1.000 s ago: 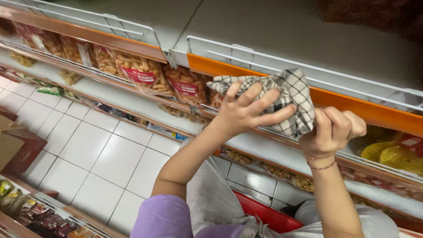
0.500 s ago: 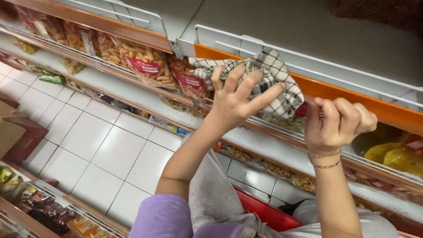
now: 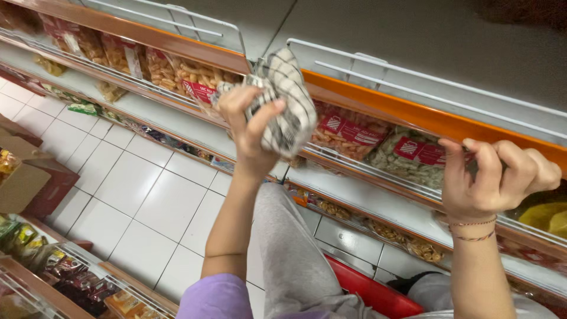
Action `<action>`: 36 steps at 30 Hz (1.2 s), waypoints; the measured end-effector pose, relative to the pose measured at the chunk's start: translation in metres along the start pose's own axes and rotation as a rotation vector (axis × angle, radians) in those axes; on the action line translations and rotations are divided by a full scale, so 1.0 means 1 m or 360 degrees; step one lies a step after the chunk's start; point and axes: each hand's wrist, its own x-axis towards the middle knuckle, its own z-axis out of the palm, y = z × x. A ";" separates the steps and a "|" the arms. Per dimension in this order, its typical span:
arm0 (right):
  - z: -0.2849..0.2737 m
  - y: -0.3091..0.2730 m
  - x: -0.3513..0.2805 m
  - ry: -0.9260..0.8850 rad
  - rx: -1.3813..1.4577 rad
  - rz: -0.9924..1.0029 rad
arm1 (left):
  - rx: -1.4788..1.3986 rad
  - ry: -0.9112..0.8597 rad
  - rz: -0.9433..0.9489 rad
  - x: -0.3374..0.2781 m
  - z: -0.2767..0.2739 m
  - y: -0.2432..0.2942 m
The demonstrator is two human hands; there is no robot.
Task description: The person wipes the edges of retail shelves with a cloth and organizes bags of snack food from a cardboard box onto the shelves while sitting on the floor.
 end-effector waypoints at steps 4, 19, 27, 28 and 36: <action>-0.004 0.000 -0.006 -0.0059 0.0043 0.0038 | 0.0119 -0.0098 0.0481 -0.003 0.035 0.066; -0.015 -0.008 0.003 -0.0119 0.0149 0.0056 | 0.0474 -0.0186 0.0679 0.014 0.085 0.063; -0.043 0.012 -0.018 -0.0153 0.0011 0.0118 | 0.0404 -0.0231 0.0645 0.022 0.113 0.119; -0.051 0.018 -0.023 -0.0134 -0.0012 0.0160 | 0.0420 -0.0242 0.0661 0.020 0.122 0.130; -0.102 0.085 -0.055 -0.0119 -0.0163 0.0481 | 0.0284 -0.0143 0.0681 0.011 0.184 0.213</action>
